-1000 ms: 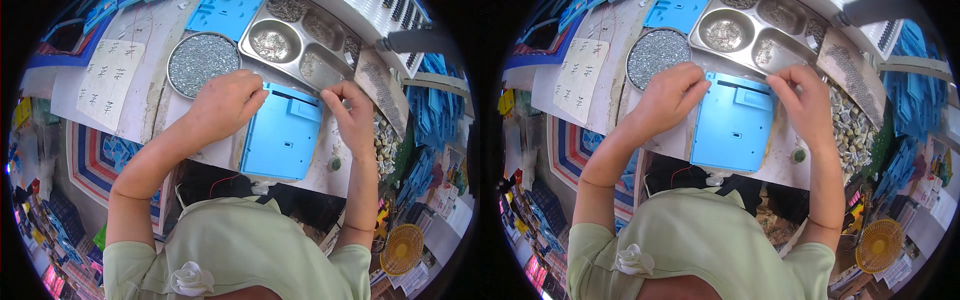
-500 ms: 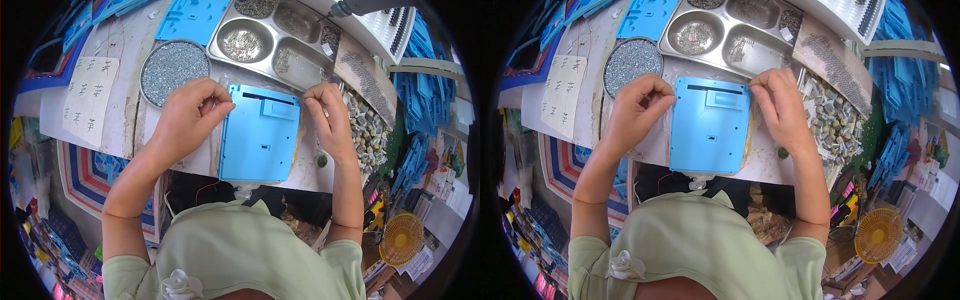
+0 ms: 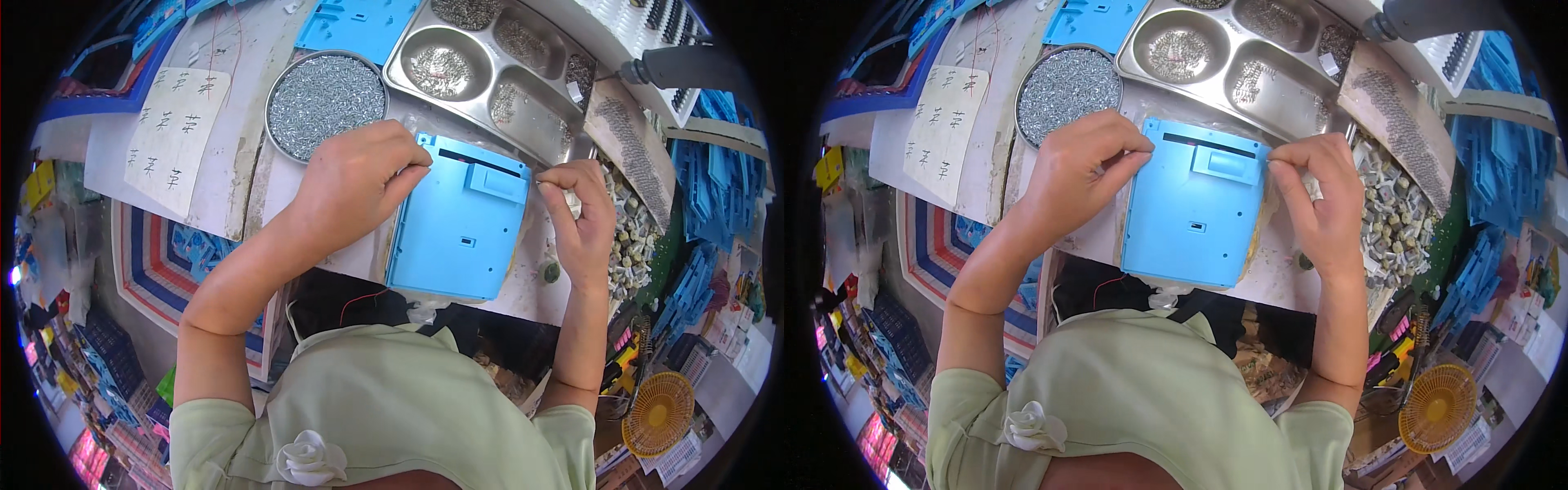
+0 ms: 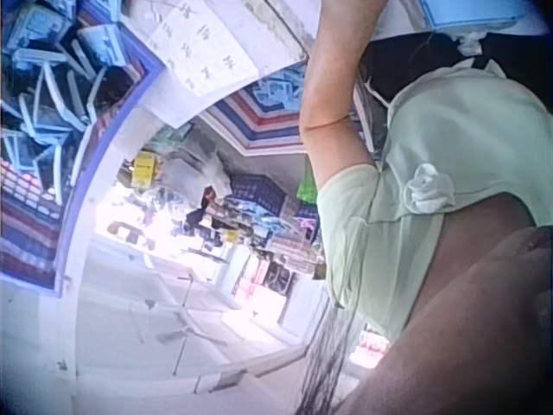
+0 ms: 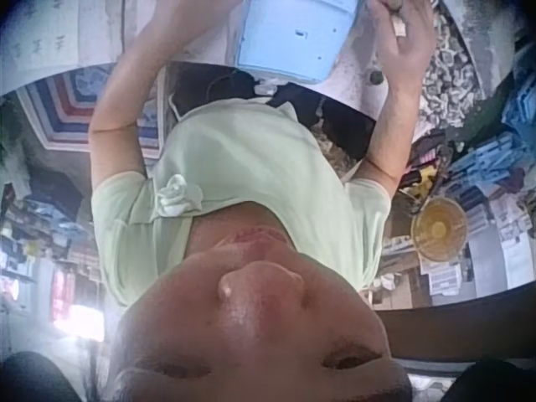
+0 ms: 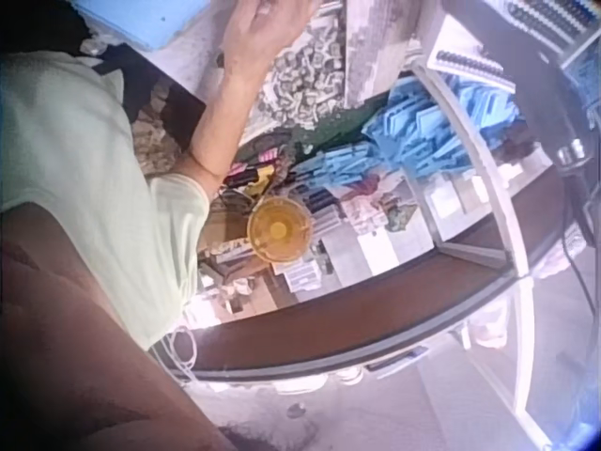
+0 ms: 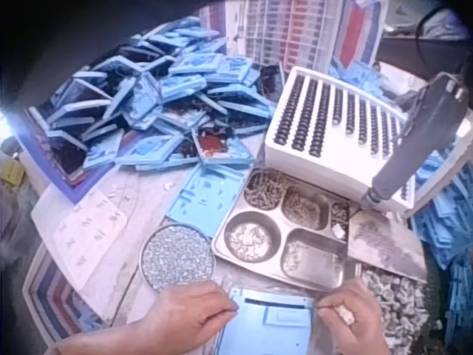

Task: The recorder is assembling an electronic device by soldering components, installing a speaker and board, and securing the blue plastic housing with screws.

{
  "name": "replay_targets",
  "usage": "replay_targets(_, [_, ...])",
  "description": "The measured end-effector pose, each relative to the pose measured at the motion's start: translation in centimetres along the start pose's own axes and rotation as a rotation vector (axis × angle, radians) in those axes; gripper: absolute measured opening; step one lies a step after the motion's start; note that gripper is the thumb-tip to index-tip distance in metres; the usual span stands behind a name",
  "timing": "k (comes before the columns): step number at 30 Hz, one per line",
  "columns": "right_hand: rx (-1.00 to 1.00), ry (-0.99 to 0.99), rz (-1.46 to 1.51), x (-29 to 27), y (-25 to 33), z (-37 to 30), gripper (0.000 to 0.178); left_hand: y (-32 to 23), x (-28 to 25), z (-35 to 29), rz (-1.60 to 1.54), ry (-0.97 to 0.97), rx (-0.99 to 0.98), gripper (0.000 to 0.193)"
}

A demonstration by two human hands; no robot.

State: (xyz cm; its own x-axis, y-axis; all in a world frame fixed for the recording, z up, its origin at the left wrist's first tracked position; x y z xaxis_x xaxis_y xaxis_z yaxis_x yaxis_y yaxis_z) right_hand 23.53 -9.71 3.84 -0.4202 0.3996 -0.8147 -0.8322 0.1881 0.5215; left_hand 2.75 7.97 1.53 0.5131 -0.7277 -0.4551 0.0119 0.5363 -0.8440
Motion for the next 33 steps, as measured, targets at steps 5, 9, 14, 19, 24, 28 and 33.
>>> replay_targets(5, [-0.036, -0.035, -0.028, -0.8, 0.9, -0.5, 0.009, -0.5, -0.2, -0.2, 0.110, 0.026, 0.100, 0.010])
replay_targets(9, [-0.092, -0.038, 0.001, -1.2, 1.9, -0.5, 0.014, -1.5, -0.7, -0.2, 0.007, -0.067, 0.012, 0.011])
replay_targets(14, [-0.325, -0.008, 0.013, -0.4, 6.9, -1.0, 0.025, -4.6, 1.3, -1.0, -0.654, 0.228, -0.447, 0.010])
replay_targets(19, [-0.393, -0.096, -0.011, -0.6, 7.3, -3.4, 0.032, -5.2, 2.6, -1.0, -1.099, 0.398, -0.849, 0.013])
replay_targets(24, [-0.380, -0.223, -0.031, -0.7, 6.8, -4.3, 0.032, -5.9, 3.7, -0.7, -1.235, 0.354, -0.948, 0.012])
replay_targets(28, [-0.267, -0.213, 0.047, -0.7, 5.4, -3.4, 0.022, -5.2, 4.2, -0.3, -1.260, 0.308, -0.931, 0.011])
replay_targets(33, [0.090, -0.138, 0.086, 0.6, -1.0, -0.4, 0.010, -4.1, 4.3, 2.3, -0.160, 0.150, -0.003, 0.007])
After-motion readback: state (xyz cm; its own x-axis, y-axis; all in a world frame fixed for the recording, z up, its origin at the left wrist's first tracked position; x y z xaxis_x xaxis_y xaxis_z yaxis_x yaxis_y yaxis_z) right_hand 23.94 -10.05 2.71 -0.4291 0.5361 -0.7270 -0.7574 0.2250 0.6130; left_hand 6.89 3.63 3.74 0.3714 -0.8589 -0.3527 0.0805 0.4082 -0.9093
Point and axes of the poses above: each hand's wrist, its own z-axis towards the middle knuckle, its own x-axis out of the palm, y = z × x, the point moved 3 cm from there along z, towards the middle knuckle, and after that the axes turned 11 degrees about -z, right-handed, at the moved point
